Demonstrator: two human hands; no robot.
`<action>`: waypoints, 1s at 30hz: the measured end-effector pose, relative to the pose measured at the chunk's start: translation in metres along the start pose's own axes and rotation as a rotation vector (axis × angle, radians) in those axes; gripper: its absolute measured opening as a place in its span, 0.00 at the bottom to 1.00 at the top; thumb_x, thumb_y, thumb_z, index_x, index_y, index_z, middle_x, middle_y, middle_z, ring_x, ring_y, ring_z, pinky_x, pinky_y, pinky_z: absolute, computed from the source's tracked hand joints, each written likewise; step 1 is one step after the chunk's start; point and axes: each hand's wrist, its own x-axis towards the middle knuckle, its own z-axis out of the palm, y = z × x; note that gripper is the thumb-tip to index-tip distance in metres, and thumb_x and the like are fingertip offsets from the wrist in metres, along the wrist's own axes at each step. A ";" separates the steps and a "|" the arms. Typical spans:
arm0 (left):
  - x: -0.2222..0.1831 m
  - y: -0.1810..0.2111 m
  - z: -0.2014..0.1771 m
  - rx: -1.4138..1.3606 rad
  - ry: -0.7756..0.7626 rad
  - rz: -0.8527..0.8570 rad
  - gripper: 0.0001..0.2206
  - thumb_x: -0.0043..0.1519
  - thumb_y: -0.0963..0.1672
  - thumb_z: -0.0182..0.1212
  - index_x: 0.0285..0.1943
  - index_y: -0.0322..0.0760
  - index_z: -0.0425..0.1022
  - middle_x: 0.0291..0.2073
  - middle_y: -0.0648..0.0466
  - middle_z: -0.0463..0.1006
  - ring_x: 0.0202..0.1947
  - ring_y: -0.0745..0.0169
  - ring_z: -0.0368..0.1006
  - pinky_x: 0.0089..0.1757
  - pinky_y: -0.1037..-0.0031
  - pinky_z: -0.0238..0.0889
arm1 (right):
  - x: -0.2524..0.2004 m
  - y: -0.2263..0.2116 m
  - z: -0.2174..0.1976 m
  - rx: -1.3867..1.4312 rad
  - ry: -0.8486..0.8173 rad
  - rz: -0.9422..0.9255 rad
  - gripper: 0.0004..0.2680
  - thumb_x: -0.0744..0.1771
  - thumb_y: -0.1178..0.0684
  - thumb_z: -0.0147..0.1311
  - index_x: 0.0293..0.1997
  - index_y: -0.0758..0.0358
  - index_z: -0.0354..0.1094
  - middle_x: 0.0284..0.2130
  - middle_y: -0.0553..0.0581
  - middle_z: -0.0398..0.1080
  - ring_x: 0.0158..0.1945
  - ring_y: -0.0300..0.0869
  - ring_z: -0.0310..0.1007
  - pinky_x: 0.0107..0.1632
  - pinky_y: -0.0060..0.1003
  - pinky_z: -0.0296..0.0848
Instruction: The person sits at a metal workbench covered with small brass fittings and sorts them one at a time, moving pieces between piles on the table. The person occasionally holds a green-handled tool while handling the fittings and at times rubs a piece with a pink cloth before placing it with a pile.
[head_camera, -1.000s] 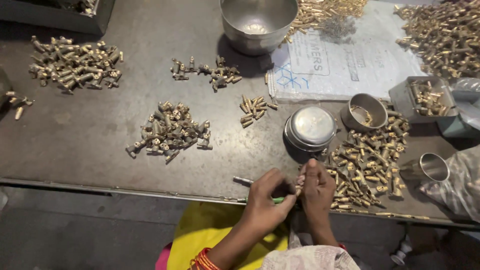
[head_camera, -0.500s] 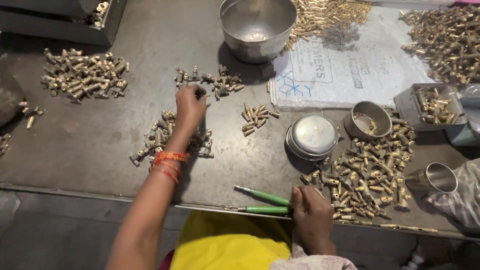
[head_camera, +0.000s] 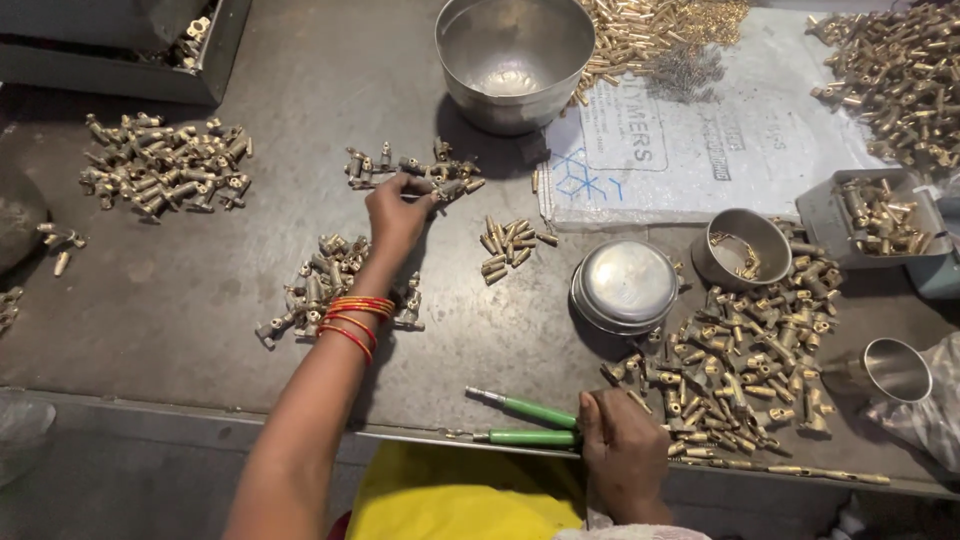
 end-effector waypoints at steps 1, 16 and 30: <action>-0.005 0.009 0.002 0.040 0.004 0.087 0.07 0.53 0.39 0.73 0.38 0.32 0.82 0.31 0.49 0.85 0.32 0.64 0.82 0.37 0.75 0.73 | 0.000 -0.001 0.000 -0.004 -0.005 0.010 0.08 0.67 0.51 0.55 0.28 0.60 0.69 0.21 0.58 0.66 0.22 0.52 0.67 0.28 0.46 0.63; -0.003 0.026 0.023 0.526 -0.082 0.795 0.15 0.51 0.33 0.61 0.45 0.36 0.80 0.41 0.41 0.75 0.44 0.38 0.74 0.45 0.55 0.67 | 0.002 -0.009 -0.005 -0.026 -0.002 -0.008 0.09 0.68 0.52 0.55 0.27 0.62 0.67 0.21 0.59 0.66 0.23 0.54 0.68 0.28 0.47 0.63; -0.088 0.071 -0.117 0.670 -0.160 0.517 0.09 0.53 0.34 0.63 0.40 0.36 0.80 0.37 0.45 0.76 0.44 0.43 0.74 0.45 0.57 0.67 | -0.006 0.000 0.000 -0.022 0.003 0.019 0.12 0.68 0.50 0.58 0.27 0.62 0.65 0.20 0.59 0.62 0.21 0.50 0.62 0.28 0.45 0.61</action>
